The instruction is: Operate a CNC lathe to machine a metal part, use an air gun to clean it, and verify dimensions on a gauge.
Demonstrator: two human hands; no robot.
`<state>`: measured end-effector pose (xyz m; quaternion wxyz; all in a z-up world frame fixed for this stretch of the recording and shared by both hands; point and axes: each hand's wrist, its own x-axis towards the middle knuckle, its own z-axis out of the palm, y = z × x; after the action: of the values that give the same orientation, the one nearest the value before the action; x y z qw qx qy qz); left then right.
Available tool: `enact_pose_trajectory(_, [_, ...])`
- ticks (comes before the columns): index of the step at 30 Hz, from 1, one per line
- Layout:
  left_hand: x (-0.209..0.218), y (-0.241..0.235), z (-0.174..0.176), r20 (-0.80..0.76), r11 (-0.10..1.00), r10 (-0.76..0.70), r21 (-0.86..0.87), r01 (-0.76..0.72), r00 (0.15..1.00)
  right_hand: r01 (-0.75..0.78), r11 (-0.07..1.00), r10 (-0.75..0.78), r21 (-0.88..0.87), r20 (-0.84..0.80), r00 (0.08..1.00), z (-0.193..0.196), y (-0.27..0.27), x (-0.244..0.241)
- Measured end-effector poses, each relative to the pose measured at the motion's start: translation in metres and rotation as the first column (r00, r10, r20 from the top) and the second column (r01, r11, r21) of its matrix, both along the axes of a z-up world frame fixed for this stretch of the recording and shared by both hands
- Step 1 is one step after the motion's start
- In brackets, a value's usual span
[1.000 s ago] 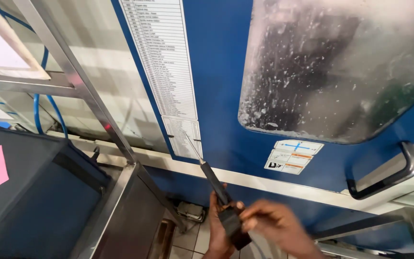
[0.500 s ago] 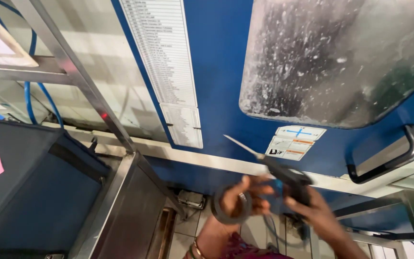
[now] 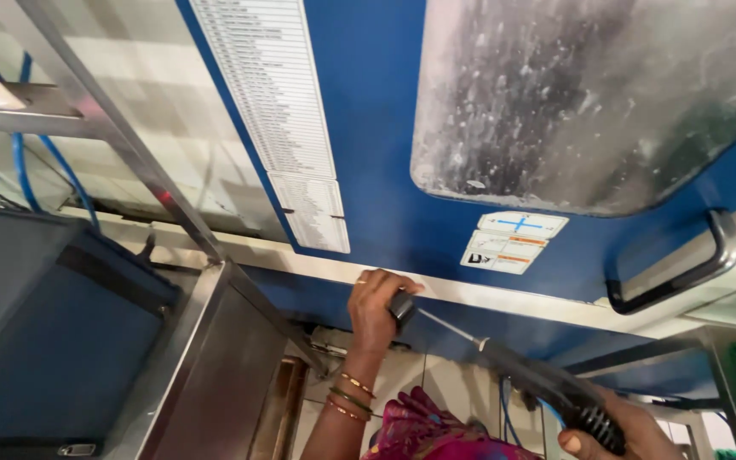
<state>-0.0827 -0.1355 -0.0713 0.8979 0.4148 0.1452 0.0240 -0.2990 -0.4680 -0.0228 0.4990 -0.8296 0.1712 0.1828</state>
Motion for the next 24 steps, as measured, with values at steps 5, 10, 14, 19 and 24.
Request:
enact_pose_trajectory(5, [-0.002, -0.006, -0.001, 0.118, 0.996, -0.065, -0.056, 0.072, 0.991, 0.01, 0.999, -0.01, 0.037, -0.009, 1.0, 0.005, -0.006, -0.008])
enact_pose_trajectory(10, [-0.006, -0.007, 0.007, -0.017, 0.93, -0.35, -0.124, 0.345, 0.937, -0.052, 0.999, 0.053, 0.011, -0.133, 0.99, -0.009, -0.013, -0.012])
enact_pose_trajectory(14, [-0.007, -0.001, 0.021, 0.041, 0.853, -0.507, -0.121, 0.508, 0.861, -0.018, 0.995, 0.026, 0.095, -0.085, 0.996, 0.014, -0.001, -0.007])
enact_pose_trajectory(19, [-0.002, 0.007, 0.013, 0.081, 0.864, -0.492, -0.076, 0.497, 0.867, -0.024, 1.0, 0.02, -0.017, -0.239, 0.971, 0.003, -0.011, -0.008])
enact_pose_trajectory(24, [-0.004, 0.012, 0.029, 0.041, 0.861, -0.508, -0.004, 0.509, 0.86, -0.002, 0.999, 0.006, 0.053, -0.064, 0.998, 0.015, 0.001, 0.001])
